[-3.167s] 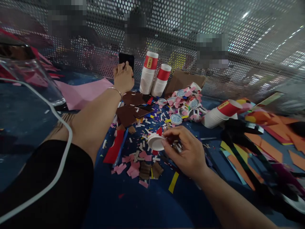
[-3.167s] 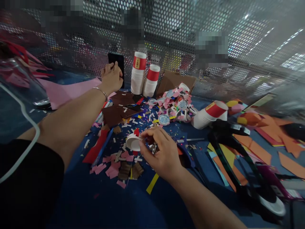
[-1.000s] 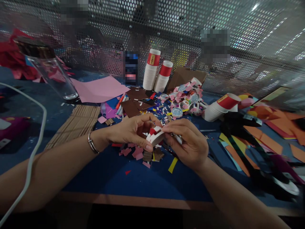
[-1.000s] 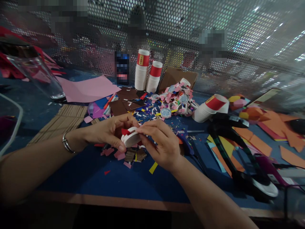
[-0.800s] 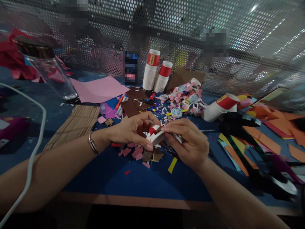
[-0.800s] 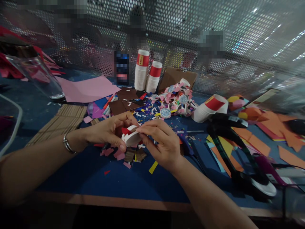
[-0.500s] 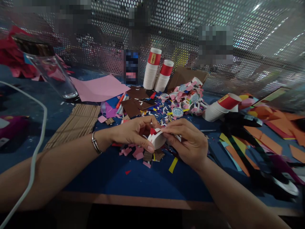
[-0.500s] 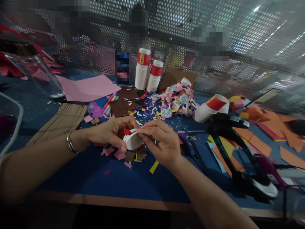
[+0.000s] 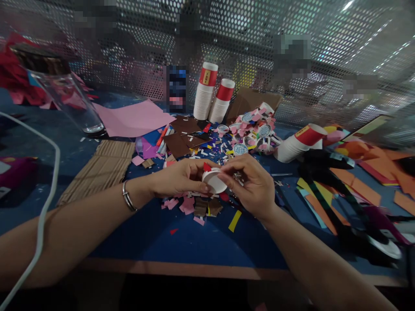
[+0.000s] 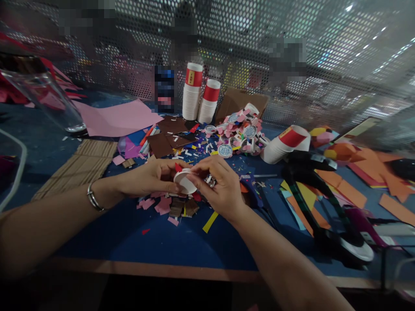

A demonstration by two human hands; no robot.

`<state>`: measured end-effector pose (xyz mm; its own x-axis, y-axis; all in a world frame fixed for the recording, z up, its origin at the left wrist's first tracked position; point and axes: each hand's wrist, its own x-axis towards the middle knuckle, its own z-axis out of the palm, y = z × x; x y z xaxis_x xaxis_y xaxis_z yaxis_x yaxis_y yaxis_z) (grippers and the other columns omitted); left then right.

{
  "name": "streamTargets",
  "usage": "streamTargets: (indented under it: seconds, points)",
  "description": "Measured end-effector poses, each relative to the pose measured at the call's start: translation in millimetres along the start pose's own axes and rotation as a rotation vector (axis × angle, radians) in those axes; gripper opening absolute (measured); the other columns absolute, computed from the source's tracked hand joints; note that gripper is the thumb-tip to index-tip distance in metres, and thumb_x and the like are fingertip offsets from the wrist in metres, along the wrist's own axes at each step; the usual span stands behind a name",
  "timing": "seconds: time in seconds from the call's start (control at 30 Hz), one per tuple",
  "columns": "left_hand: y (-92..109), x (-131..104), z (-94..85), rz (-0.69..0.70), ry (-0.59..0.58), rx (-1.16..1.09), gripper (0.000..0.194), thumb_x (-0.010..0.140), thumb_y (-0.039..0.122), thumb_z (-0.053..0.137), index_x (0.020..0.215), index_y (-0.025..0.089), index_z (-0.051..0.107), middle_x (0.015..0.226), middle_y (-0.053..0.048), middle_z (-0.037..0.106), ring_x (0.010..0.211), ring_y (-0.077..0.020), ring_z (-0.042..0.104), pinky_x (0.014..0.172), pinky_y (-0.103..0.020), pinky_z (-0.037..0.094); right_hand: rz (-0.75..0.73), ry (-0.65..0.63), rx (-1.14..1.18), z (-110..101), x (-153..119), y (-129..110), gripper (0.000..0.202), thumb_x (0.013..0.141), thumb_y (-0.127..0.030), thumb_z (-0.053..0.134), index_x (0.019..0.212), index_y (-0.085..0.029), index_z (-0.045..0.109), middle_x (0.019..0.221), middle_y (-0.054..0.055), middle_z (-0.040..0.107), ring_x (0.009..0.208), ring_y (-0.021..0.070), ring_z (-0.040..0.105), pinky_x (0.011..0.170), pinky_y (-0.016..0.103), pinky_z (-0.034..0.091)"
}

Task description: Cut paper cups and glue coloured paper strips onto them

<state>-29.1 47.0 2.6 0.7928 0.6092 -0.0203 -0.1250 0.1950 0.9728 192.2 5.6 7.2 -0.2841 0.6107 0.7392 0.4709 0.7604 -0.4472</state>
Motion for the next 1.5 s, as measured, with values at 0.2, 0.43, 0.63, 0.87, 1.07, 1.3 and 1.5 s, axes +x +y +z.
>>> streamTargets:
  seconds: [0.2,0.43,0.63,0.87,1.07,1.3,1.5]
  points:
    - [-1.0,3.3,5.8,0.218,0.237,0.157,0.034,0.082,0.022,0.087,0.110,0.016,0.069,0.092,-0.001,0.073,0.082,-0.0116,0.066,0.078,-0.024,0.051,-0.127,0.014,-0.114,-0.6,-0.4,-1.0,0.019,0.092,-0.021,0.080,0.108,-0.022,0.070,0.095,0.004,0.073,0.090,0.0195,0.070,0.079,0.036,0.058]
    - [-4.0,4.3,2.6,0.303,0.303,0.136,0.036,0.080,0.024,0.090,0.105,0.018,0.065,0.087,0.000,0.072,0.078,-0.0109,0.063,0.073,-0.023,0.049,-0.162,0.050,-0.165,-0.6,0.0,-0.3,0.016,0.095,-0.016,0.074,0.108,-0.025,0.068,0.095,0.003,0.074,0.092,0.0204,0.071,0.082,0.039,0.060]
    - [-1.7,2.5,5.8,0.305,0.322,0.154,0.036,0.078,0.025,0.091,0.104,0.018,0.067,0.088,-0.001,0.074,0.080,-0.0118,0.065,0.074,-0.024,0.051,-0.197,0.055,-0.164,0.6,-1.8,-0.1,0.022,0.096,-0.011,0.071,0.111,-0.025,0.068,0.096,0.003,0.075,0.091,0.0200,0.072,0.086,0.042,0.061]
    - [-4.5,3.5,9.5,0.355,0.324,0.040,0.030,0.085,0.037,0.088,0.101,0.017,0.072,0.095,-0.003,0.075,0.088,-0.0131,0.069,0.082,-0.026,0.055,-0.211,0.076,-0.189,-1.0,-2.5,-2.2,0.027,0.094,-0.010,0.073,0.115,-0.027,0.070,0.099,0.003,0.076,0.090,0.0198,0.073,0.082,0.040,0.063]
    - [-8.7,3.0,10.2,0.391,0.330,0.045,0.028,0.085,0.033,0.089,0.102,0.018,0.073,0.102,-0.004,0.078,0.092,-0.0128,0.071,0.085,-0.025,0.054,-0.251,0.080,-0.177,-2.8,-2.2,-6.0,0.032,0.092,-0.005,0.074,0.116,-0.026,0.071,0.101,0.005,0.076,0.088,0.0195,0.073,0.078,0.037,0.062]
    - [-6.8,3.1,14.4,0.430,0.331,-0.022,0.027,0.082,0.028,0.090,0.096,0.017,0.069,0.107,-0.007,0.081,0.100,-0.0163,0.074,0.093,-0.029,0.057,-0.292,0.103,-0.222,-1.3,-1.9,-9.9,0.036,0.093,-0.006,0.072,0.122,-0.028,0.071,0.102,0.005,0.076,0.088,0.0202,0.073,0.075,0.038,0.062]
    - [-6.8,2.9,15.2,0.440,0.318,-0.065,0.026,0.081,0.024,0.090,0.087,0.016,0.066,0.109,-0.008,0.083,0.102,-0.0169,0.076,0.094,-0.030,0.057,-0.301,0.110,-0.245,-0.5,-2.0,-10.0,0.035,0.092,-0.004,0.074,0.119,-0.025,0.071,0.101,0.007,0.077,0.090,0.0209,0.074,0.077,0.039,0.062]
